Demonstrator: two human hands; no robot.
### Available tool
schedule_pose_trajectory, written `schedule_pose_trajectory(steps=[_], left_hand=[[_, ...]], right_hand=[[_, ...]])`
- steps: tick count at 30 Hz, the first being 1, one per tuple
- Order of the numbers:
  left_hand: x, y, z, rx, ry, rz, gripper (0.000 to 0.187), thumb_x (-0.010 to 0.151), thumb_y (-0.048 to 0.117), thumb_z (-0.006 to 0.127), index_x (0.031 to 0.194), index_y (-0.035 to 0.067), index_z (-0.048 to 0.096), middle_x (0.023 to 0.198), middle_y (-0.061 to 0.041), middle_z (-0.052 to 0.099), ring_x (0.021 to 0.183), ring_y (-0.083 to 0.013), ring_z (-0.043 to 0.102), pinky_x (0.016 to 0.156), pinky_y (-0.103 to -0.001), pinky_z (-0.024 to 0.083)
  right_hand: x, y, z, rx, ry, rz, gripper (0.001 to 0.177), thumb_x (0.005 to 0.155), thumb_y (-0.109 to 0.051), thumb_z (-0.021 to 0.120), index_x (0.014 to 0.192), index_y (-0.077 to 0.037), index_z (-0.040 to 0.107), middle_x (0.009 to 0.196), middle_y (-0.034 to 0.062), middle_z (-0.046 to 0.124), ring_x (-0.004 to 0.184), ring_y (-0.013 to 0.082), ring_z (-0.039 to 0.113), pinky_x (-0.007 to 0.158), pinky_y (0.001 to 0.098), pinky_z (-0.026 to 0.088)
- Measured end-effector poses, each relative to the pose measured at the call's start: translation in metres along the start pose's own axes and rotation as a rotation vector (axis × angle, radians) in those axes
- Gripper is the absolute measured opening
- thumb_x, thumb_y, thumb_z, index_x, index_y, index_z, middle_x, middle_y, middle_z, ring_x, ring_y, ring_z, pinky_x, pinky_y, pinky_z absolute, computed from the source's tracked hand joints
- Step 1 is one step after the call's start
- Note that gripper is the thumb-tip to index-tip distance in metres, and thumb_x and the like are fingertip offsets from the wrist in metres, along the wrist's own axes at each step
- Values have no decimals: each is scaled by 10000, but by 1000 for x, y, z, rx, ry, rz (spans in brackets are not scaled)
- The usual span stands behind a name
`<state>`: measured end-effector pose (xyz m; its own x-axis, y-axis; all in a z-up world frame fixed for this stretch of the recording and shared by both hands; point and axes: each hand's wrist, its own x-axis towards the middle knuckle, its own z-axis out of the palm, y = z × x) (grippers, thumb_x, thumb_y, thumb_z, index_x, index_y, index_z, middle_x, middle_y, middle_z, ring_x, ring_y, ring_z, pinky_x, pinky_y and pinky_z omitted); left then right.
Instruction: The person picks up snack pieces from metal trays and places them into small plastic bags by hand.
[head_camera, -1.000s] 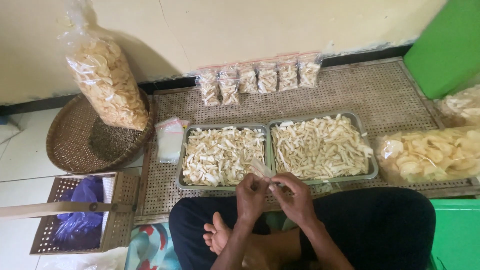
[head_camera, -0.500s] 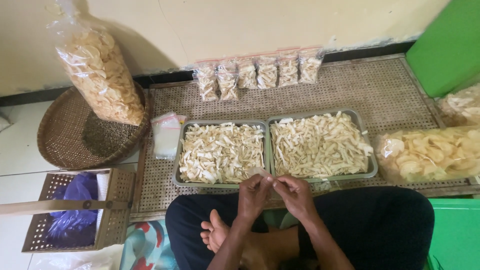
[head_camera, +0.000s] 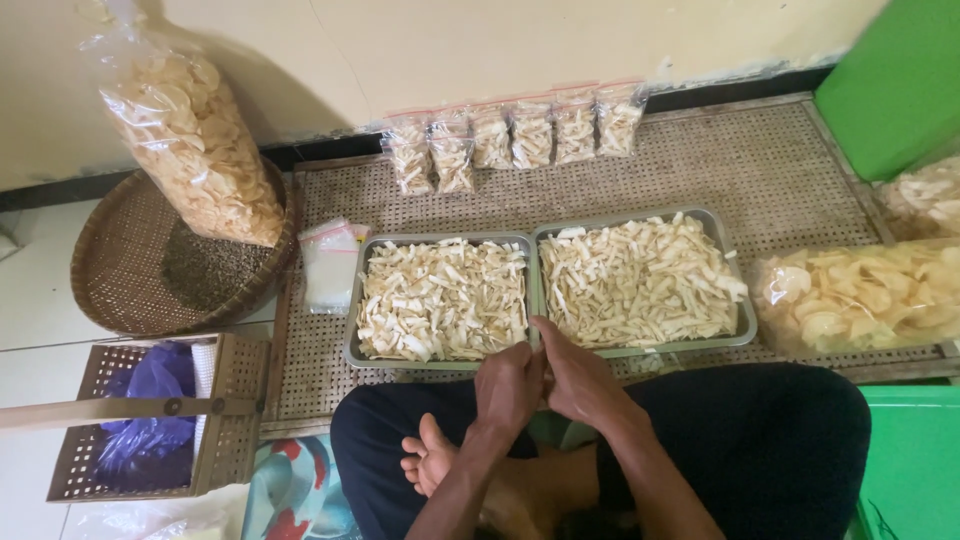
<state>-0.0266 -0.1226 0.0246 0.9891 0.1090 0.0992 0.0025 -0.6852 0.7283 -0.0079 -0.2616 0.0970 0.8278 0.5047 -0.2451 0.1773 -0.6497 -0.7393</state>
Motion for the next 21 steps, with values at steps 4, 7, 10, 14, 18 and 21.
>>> schedule_pose_trajectory(steps=[4, 7, 10, 14, 18, 21], left_hand=[[13, 0, 0, 106, 3, 11, 343, 944, 319, 670, 703, 81, 613, 627, -186, 645, 699, -458, 694, 591, -572, 547], [22, -15, 4, 129, -48, 3, 384, 952, 412, 644, 720, 110, 602, 651, -143, 658, 735, -459, 693, 604, -586, 534], [31, 8, -19, 121, -70, 36, 135, 890, 218, 684, 916, 137, 579, 804, -132, 660, 770, -457, 704, 606, -572, 562], [41, 6, -16, 61, -186, 202, 217, 949, 48, 628, 1145, 138, 597, 1085, -110, 555, 759, -446, 688, 591, -537, 608], [49, -13, 5, 19, -118, 254, 67, 1032, 142, 612, 973, 118, 633, 882, -42, 583, 663, -396, 664, 508, -492, 621], [58, -15, 8, 90, -15, 243, 235, 965, 299, 706, 803, 161, 607, 753, -25, 548, 619, -379, 670, 461, -471, 538]], right_hand=[[20, 14, 14, 29, 129, 48, 730, 799, 56, 647, 1456, -81, 359, 988, 236, 730, 870, 479, 736, 734, 590, 585], [31, 42, 22, 249, 385, 103, 350, 927, -92, 636, 1248, -122, 501, 945, 179, 776, 841, 403, 757, 694, 524, 595], [36, 56, 14, 525, 390, 109, 298, 947, -20, 598, 1230, -83, 529, 911, 179, 773, 780, 282, 709, 739, 448, 576], [38, 64, 9, 648, 366, 129, 264, 940, -51, 643, 1202, -61, 617, 889, 167, 768, 827, 237, 706, 791, 415, 580], [29, 53, -1, 439, 295, 88, 536, 798, -39, 785, 1299, -117, 611, 1139, 229, 742, 1120, 414, 711, 907, 543, 596], [21, 36, -11, 133, 203, 53, 659, 774, -21, 757, 1373, -139, 508, 1268, 211, 655, 1230, 469, 628, 949, 651, 559]])
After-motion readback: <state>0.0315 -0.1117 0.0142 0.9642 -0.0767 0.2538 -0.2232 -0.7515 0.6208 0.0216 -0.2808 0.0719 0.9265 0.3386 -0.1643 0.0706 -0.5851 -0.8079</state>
